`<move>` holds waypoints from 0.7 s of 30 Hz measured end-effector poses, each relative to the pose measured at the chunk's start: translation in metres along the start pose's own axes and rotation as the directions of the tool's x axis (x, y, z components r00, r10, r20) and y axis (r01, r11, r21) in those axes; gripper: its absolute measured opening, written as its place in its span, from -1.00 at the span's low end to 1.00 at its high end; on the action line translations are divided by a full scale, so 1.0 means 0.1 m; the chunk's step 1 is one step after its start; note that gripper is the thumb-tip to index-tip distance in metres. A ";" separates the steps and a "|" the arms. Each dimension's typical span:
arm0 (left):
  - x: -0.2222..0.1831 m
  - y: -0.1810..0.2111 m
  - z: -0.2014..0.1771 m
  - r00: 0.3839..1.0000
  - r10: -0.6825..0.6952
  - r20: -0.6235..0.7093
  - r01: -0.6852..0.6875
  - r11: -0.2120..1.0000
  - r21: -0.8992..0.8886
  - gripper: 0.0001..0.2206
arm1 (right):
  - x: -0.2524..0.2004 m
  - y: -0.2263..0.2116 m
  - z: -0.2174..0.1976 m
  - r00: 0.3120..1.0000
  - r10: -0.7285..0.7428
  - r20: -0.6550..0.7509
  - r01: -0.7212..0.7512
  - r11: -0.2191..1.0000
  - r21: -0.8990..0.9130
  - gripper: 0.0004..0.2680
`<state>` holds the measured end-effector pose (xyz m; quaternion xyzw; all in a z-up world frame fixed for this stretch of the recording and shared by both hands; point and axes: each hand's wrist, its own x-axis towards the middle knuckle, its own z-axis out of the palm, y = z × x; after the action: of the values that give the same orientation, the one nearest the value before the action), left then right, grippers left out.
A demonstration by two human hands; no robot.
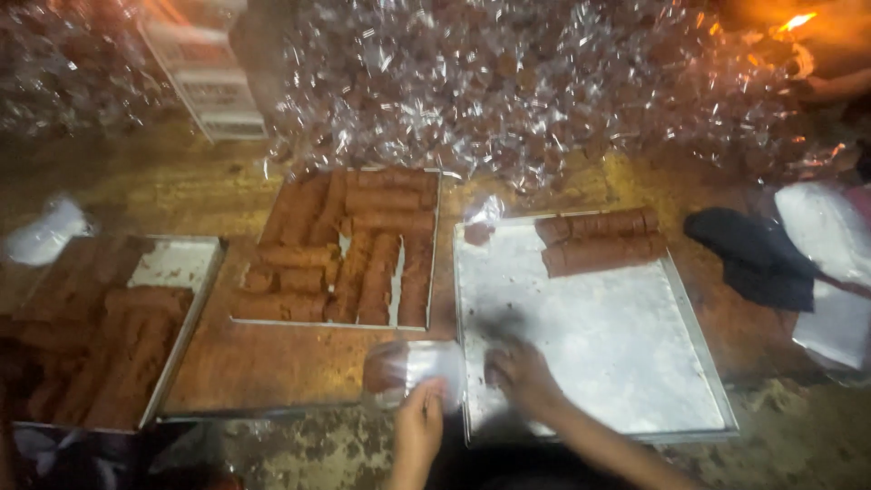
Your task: Packaging individual pieces of baked goods into plastic bags from a metal tray.
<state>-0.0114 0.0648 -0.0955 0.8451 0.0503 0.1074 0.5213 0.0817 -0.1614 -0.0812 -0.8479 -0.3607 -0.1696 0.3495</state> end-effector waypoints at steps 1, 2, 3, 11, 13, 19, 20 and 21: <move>0.00 -0.07 0.05 0.989 -0.115 -0.091 0.112 0.993 -0.040 -0.83 | -0.07 -0.06 0.02 0.966 0.184 0.179 -0.195 0.980 0.047 -0.85; -0.08 -0.15 0.09 0.956 -0.240 -0.168 0.228 0.970 -0.087 -0.88 | -0.21 -0.17 0.05 0.862 0.350 0.366 -0.397 0.916 0.061 -0.95; -0.03 -0.17 0.11 0.958 -0.235 -0.165 0.225 0.971 -0.080 -0.88 | -0.28 -0.15 0.08 0.864 0.352 0.361 -0.400 0.914 0.066 -0.95; 0.24 0.36 0.18 0.979 0.201 -0.034 -0.204 0.965 -0.163 -0.58 | 0.01 -0.38 -0.63 0.665 0.646 0.374 -0.746 0.561 0.359 -0.62; 0.26 0.76 0.18 0.974 0.214 0.071 -0.195 0.958 -0.210 -0.56 | -0.20 -0.28 -0.42 0.737 0.642 0.211 -0.662 0.620 0.422 -0.63; 0.24 1.09 0.23 0.917 0.355 0.183 -0.337 0.934 -0.122 -0.54 | 0.07 -0.58 -0.60 0.991 0.137 -0.010 -0.125 0.930 0.345 -0.86; 0.22 1.04 0.23 0.867 0.444 0.224 -0.480 0.866 0.139 -0.52 | 0.18 -0.63 -0.67 0.993 0.120 0.010 -0.111 0.883 0.457 -0.85; 0.19 1.19 0.22 0.873 0.436 0.220 -0.471 0.871 0.141 -0.52 | 0.05 -0.57 -0.61 0.993 0.118 0.019 -0.114 0.880 0.461 -0.85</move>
<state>0.0094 -0.0041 0.0036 0.8852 -0.1877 0.1448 0.4004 0.0416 -0.1742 -0.0092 -0.7598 -0.3376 -0.0620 0.5521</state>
